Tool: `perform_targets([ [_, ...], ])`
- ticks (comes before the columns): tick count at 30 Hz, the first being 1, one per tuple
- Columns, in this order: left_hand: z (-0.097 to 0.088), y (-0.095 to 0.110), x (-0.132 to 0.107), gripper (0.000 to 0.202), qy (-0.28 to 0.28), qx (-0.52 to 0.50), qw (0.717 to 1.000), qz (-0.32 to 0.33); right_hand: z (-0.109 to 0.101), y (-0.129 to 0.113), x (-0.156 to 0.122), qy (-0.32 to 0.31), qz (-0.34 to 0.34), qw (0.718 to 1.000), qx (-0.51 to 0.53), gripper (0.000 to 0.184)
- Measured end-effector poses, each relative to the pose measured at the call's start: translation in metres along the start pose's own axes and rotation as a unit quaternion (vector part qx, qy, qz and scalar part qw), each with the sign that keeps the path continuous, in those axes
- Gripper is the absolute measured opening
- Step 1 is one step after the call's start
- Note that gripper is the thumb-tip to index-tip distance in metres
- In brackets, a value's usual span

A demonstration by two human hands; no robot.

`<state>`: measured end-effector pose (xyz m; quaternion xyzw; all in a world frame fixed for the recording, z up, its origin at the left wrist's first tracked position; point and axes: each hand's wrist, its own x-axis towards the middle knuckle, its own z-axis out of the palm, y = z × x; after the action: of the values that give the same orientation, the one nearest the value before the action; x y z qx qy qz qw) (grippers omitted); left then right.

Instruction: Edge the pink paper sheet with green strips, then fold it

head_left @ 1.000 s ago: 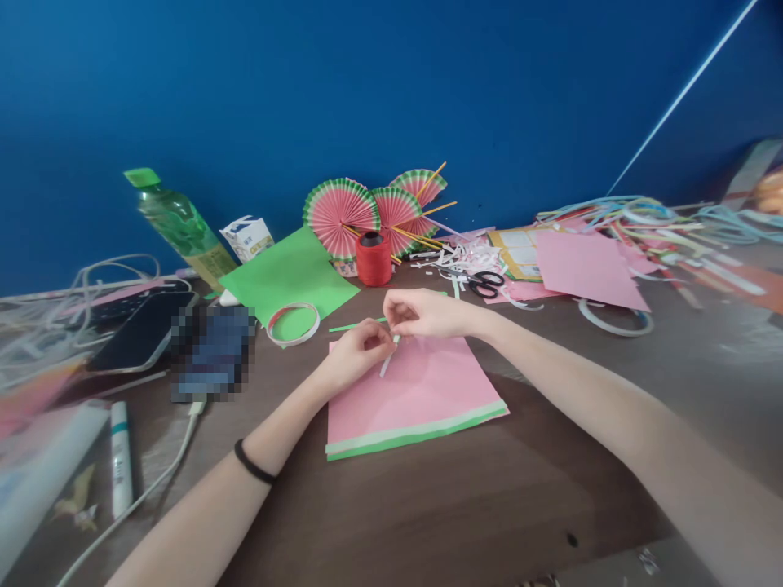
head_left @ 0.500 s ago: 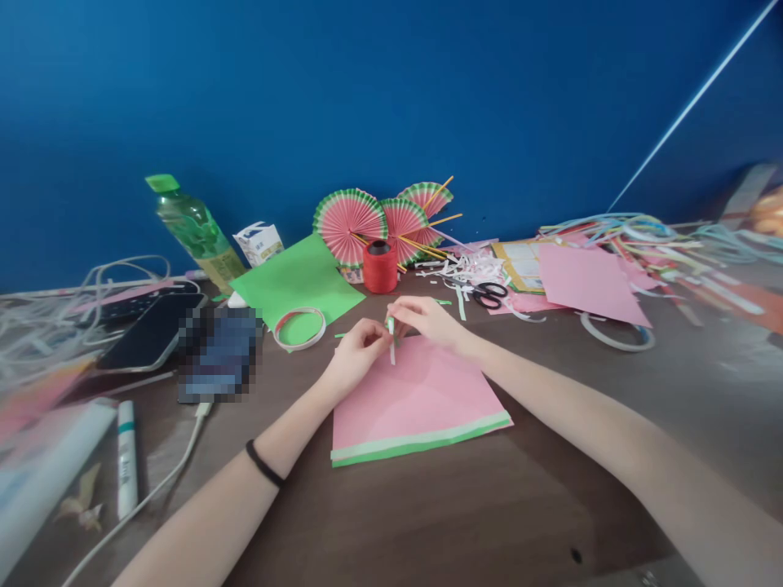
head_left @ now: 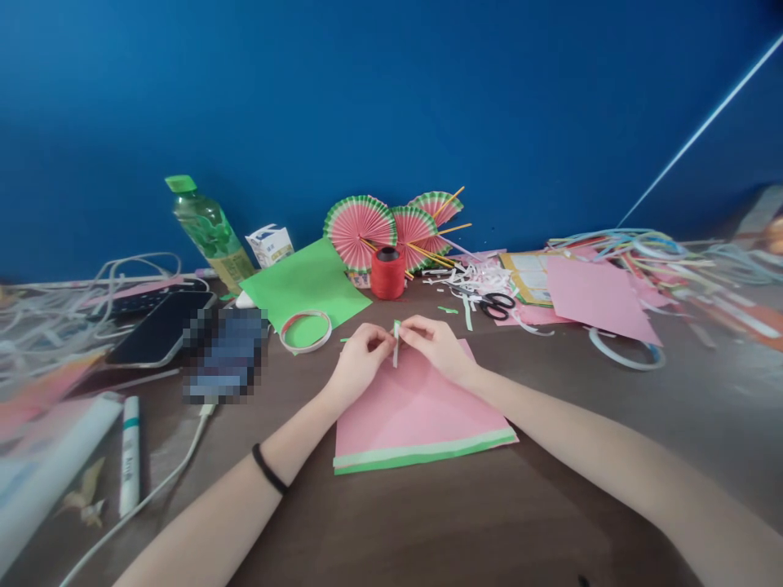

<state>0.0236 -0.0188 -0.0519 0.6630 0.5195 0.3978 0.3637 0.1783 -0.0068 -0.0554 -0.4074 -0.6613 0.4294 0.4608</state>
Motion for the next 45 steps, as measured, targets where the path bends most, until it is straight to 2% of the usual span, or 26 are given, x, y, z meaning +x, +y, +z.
perform_targets([
  [11,0.001,0.004,-0.001,0.012,0.008,0.056,0.998,0.005,-0.002,0.007,0.001,0.004,-0.012,1.000,-0.025,0.011],
  [26,0.002,0.009,-0.002,0.012,0.010,0.086,0.996,0.016,-0.002,0.007,0.000,-0.007,0.012,0.999,0.031,0.020],
  [36,0.002,0.009,-0.003,0.010,-0.006,0.114,0.993,0.043,-0.003,0.001,0.000,0.006,0.032,0.999,0.041,0.018],
  [45,0.002,0.010,-0.003,0.010,-0.007,0.114,0.993,0.042,-0.003,0.002,0.000,0.005,0.033,0.998,0.052,0.019],
])
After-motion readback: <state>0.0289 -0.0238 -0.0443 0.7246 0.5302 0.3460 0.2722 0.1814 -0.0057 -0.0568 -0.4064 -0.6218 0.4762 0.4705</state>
